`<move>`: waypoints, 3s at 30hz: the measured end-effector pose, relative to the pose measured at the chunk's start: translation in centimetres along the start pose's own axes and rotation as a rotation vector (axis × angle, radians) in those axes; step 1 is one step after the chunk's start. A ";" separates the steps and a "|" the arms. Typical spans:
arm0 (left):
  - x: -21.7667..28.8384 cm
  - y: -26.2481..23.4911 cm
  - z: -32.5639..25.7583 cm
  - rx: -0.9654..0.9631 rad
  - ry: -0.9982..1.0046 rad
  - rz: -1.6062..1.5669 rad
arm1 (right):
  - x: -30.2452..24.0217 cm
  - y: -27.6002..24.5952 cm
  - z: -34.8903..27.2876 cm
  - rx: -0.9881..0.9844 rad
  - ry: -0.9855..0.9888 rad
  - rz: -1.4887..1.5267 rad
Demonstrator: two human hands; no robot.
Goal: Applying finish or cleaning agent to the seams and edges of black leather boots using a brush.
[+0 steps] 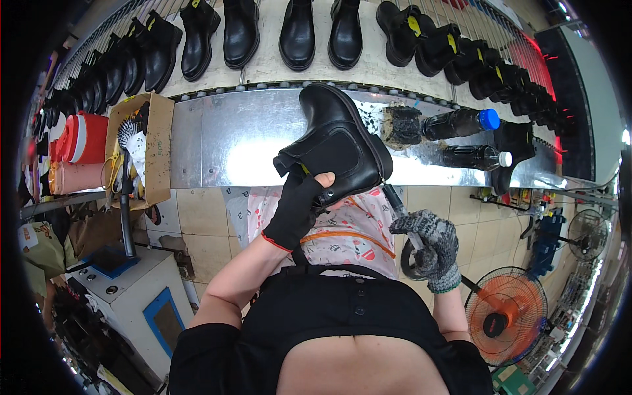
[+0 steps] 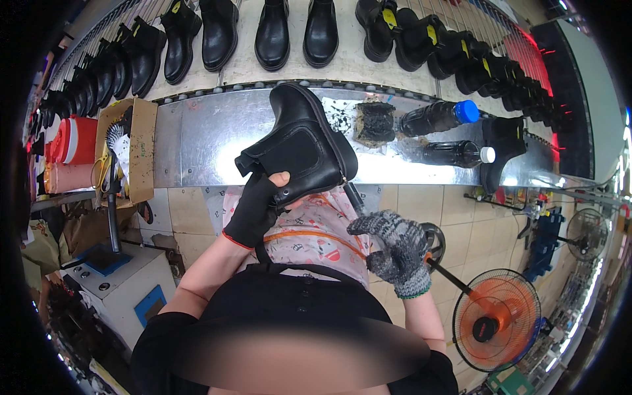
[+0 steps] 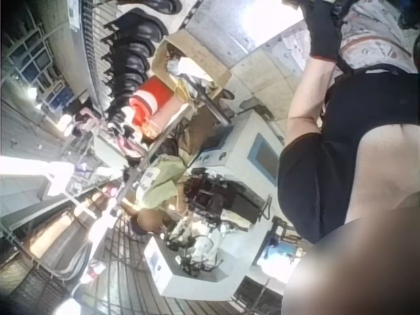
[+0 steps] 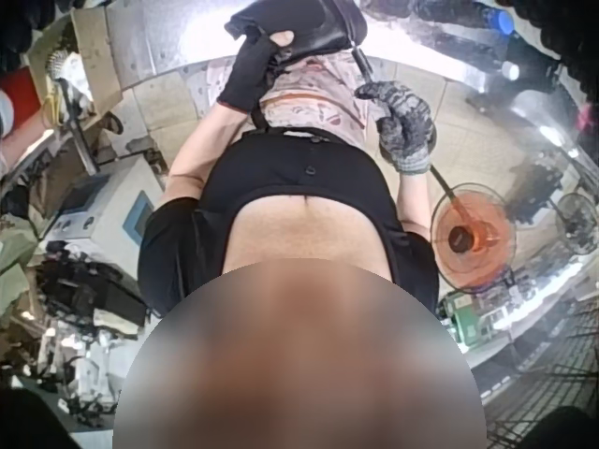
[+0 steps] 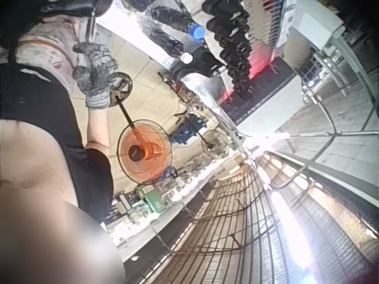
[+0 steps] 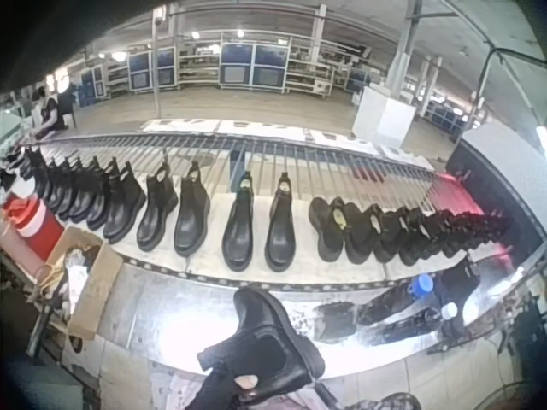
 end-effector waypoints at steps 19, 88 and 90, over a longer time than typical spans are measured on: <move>3.2 0.5 -0.3 0.064 -0.065 -0.451 | 9.4 3.8 0.2 0.484 0.579 1.083; 23.6 8.1 14.3 -0.938 0.718 -0.011 | 15.3 16.2 0.8 0.048 0.704 0.245; 22.8 6.6 11.3 -0.927 0.732 0.040 | 14.1 15.1 -0.5 0.292 0.592 0.288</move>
Point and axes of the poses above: each hand's wrist, its own z-axis towards the middle knuckle, its own y-axis out of the palm, x = y × z, the point moved 8 cm from there along z, towards the middle knuckle, and after that the axes turned 14 degrees about -z, right-handed, at the moved point
